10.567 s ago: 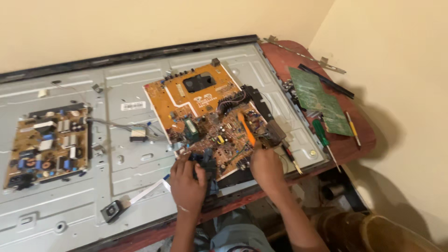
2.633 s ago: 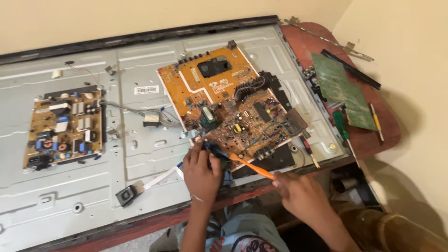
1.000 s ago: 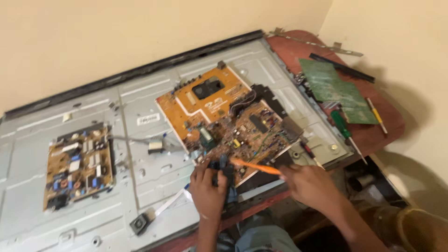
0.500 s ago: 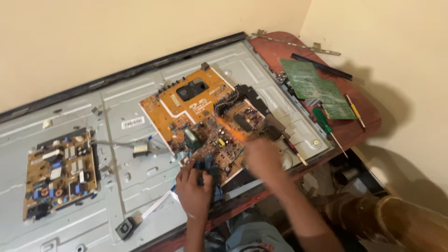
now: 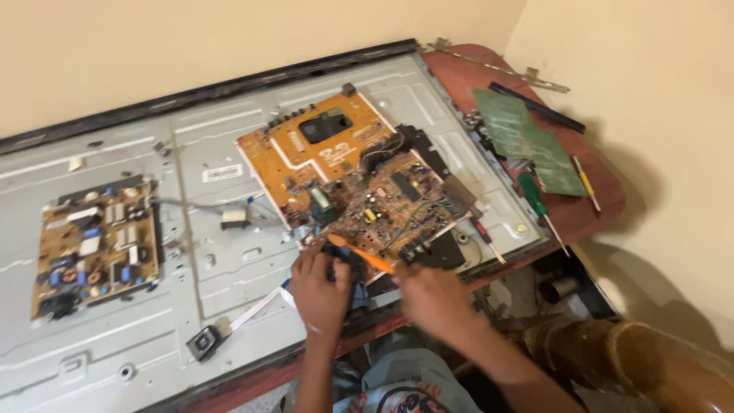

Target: The person uses a small brush to clean dust and debris from a disassembled television circuit board. They hold the board steady with one hand while brushing with the other, working across various components.

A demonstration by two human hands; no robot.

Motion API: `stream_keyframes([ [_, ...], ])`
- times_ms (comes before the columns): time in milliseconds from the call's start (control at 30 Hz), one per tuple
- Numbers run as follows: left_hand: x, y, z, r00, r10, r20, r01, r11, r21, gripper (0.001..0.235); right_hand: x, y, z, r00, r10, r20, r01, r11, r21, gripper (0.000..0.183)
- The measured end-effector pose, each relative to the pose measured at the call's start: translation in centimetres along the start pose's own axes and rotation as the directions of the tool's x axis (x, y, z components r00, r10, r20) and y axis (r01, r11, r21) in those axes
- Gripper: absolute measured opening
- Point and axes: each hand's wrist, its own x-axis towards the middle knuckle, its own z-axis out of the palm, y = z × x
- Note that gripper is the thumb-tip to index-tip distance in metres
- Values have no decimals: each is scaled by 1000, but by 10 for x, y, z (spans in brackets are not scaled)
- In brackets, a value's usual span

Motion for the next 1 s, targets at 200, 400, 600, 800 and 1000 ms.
stream_keyframes([
  [200,1,0,-1,1000,-8,0,8,1000,3,13,-24,62,-30,994,78,80,-73,995,-63,36],
  [400,-1,-1,0,1000,-7,-16,7,1000,6,13,-31,93,-62,957,290,11,-279,929,-241,34],
  [600,-2,0,2,1000,-11,-10,11,1000,22,14,9,132,-41,920,327,-215,-369,908,-198,18],
  [800,2,2,0,1000,13,-20,-13,1000,15,13,61,92,-7,970,166,-178,-168,986,2,22],
  [1000,-1,-1,1,1000,-12,-27,13,1000,20,13,63,22,36,978,47,-202,-95,967,-235,24],
])
